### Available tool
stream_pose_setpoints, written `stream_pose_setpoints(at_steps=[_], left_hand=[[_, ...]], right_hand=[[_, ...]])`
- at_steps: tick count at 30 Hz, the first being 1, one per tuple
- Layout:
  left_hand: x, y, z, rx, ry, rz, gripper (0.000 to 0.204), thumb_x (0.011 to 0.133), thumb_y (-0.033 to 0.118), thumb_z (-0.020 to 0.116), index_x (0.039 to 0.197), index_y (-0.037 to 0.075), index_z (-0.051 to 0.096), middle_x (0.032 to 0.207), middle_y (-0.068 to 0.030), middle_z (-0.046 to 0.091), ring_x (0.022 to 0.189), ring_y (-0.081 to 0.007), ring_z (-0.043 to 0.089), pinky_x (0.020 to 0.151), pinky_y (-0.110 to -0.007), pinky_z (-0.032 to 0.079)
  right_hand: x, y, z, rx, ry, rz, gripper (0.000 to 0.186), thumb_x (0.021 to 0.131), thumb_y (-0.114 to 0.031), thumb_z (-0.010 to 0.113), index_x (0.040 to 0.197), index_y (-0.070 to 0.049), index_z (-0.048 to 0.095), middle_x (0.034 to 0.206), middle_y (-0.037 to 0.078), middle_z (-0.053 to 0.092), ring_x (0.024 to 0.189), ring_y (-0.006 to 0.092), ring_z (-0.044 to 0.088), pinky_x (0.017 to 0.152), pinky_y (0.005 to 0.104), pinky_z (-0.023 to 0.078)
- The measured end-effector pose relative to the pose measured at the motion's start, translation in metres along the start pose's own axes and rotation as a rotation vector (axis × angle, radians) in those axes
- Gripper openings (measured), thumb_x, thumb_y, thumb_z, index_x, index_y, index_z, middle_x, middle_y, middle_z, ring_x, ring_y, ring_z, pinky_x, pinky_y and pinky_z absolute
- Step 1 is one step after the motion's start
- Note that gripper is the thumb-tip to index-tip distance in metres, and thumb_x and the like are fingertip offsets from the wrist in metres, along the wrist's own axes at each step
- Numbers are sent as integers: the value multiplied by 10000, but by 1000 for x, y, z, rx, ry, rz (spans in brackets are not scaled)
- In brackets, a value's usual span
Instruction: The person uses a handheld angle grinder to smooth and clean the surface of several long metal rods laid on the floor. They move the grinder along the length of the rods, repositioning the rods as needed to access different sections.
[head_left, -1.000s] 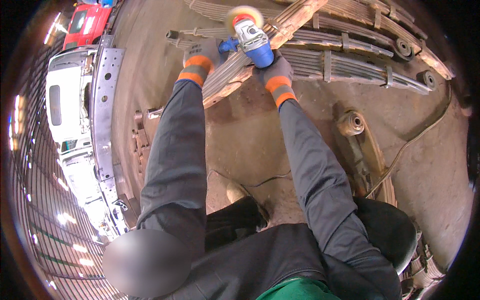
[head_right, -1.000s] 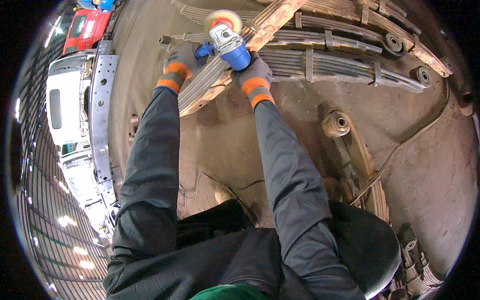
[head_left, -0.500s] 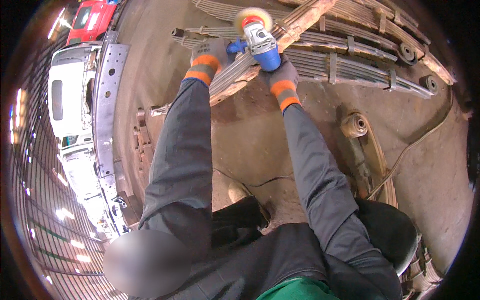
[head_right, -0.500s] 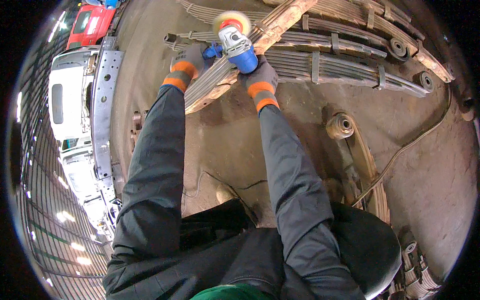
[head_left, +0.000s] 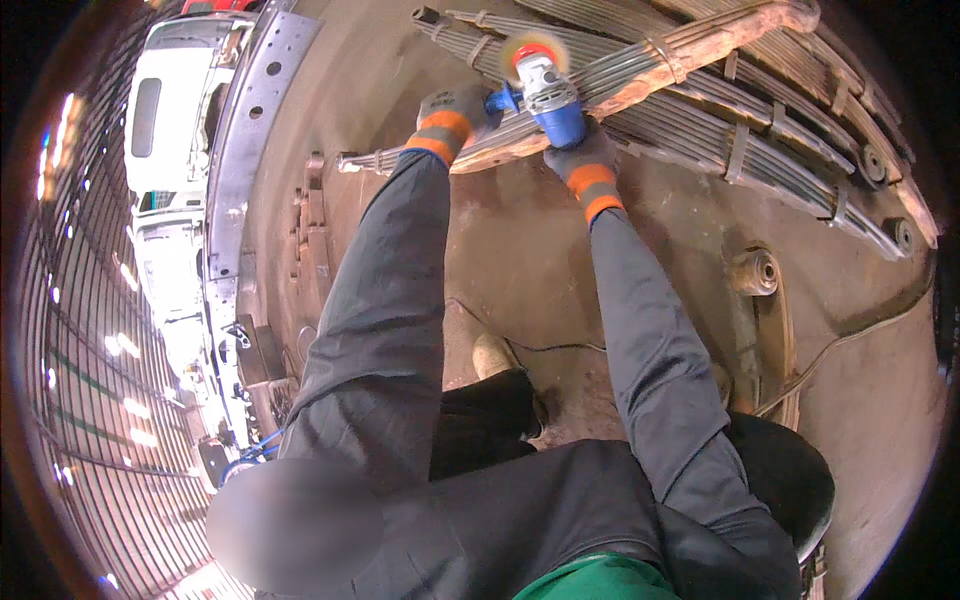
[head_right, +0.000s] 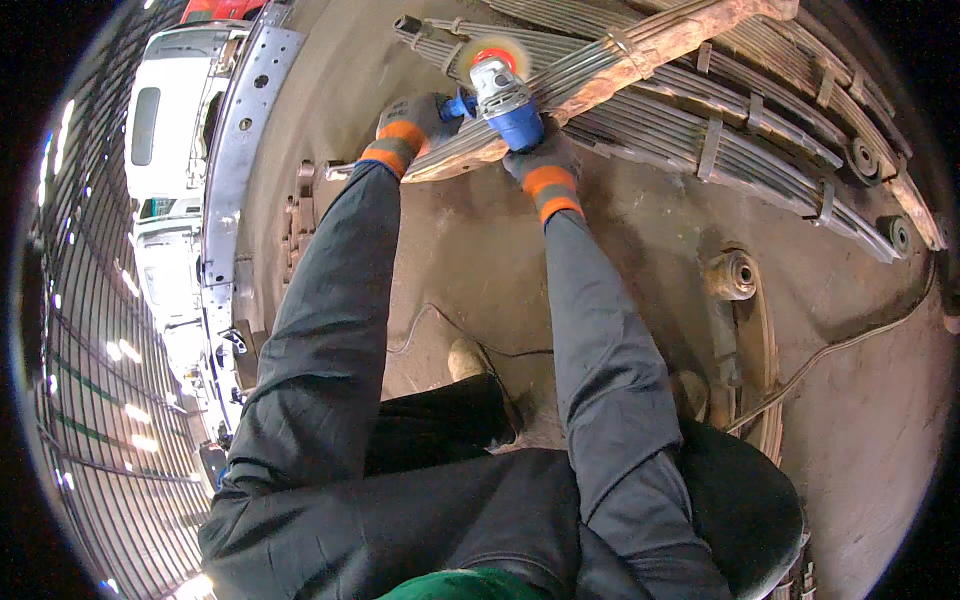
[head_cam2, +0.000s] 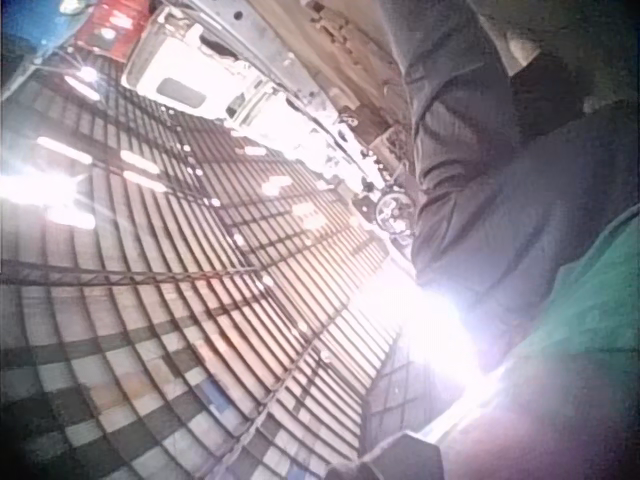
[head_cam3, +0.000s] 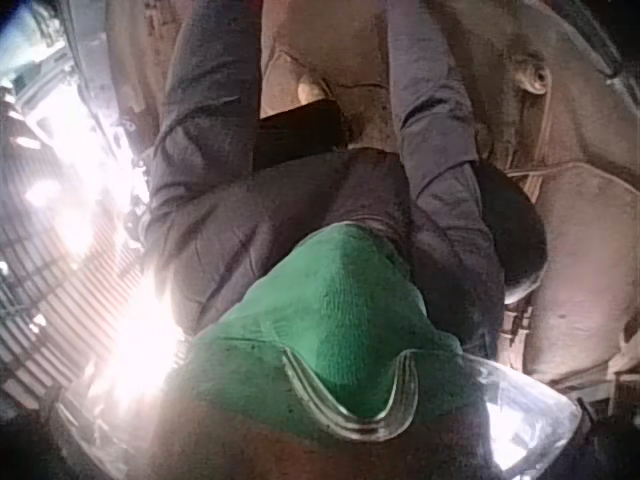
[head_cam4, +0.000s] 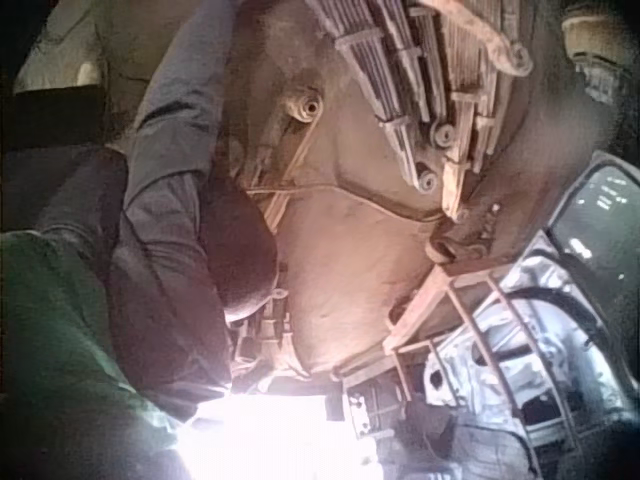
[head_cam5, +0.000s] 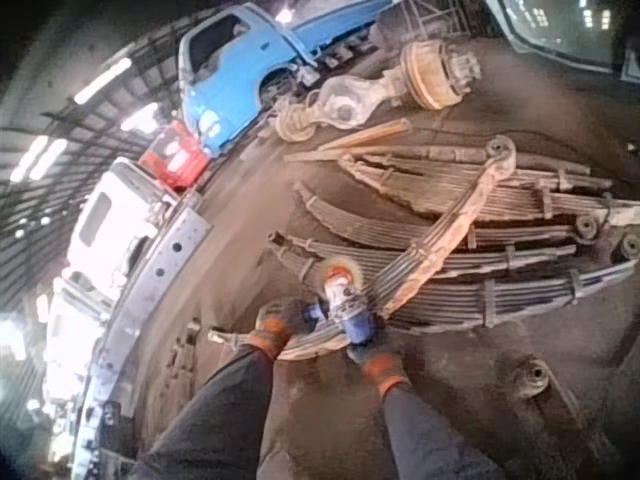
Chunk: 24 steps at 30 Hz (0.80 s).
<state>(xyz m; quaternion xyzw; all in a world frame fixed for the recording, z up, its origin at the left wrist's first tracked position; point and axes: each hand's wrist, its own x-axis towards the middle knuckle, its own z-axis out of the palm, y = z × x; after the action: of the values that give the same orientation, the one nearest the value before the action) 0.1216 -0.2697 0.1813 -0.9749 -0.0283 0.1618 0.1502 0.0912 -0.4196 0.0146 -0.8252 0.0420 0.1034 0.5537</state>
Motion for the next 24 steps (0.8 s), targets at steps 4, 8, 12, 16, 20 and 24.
stream_pose_setpoints(at_steps=[4,8,12,16,20,24], left_hand=[[9,-11,19,-62,52,-19,420,820,446,657,1153,205,744,1109,-154,730,1023,-375,690,900,-465,531],[18,7,25,-125,77,1,419,805,469,683,1105,186,760,1062,-168,739,970,-390,700,867,-460,534],[19,33,9,-44,47,-21,449,807,477,685,1095,140,760,1058,-197,735,974,-400,703,848,-465,540],[20,35,11,-74,83,-17,461,804,492,690,1066,120,768,1058,-208,733,995,-397,704,854,-468,541],[25,21,27,-93,89,-41,454,793,498,716,1071,143,772,1049,-205,736,1009,-391,703,873,-457,536],[14,-10,44,-158,74,-33,435,781,463,749,1097,165,771,1043,-205,738,1006,-387,704,876,-450,528]], right_hand=[[-10,-14,-22,-11,-28,39,715,647,-322,830,1302,-184,579,1214,129,705,1131,358,665,956,439,549],[-18,-13,-50,-14,6,88,645,659,-328,824,1249,-176,613,1174,150,717,1105,365,674,928,454,553],[-20,-7,-69,-4,81,130,631,665,-308,821,1249,-175,622,1142,144,729,1091,366,677,925,447,551],[-17,2,-66,55,125,109,611,655,-315,825,1223,-171,652,1126,139,735,1064,365,687,917,439,554],[-15,-2,-64,-3,63,75,608,639,-325,833,1200,-169,659,1139,132,734,1065,359,688,910,439,559],[-15,-1,-34,-73,-11,26,709,653,-324,842,1310,-221,597,1170,123,723,1097,350,682,929,436,561]])
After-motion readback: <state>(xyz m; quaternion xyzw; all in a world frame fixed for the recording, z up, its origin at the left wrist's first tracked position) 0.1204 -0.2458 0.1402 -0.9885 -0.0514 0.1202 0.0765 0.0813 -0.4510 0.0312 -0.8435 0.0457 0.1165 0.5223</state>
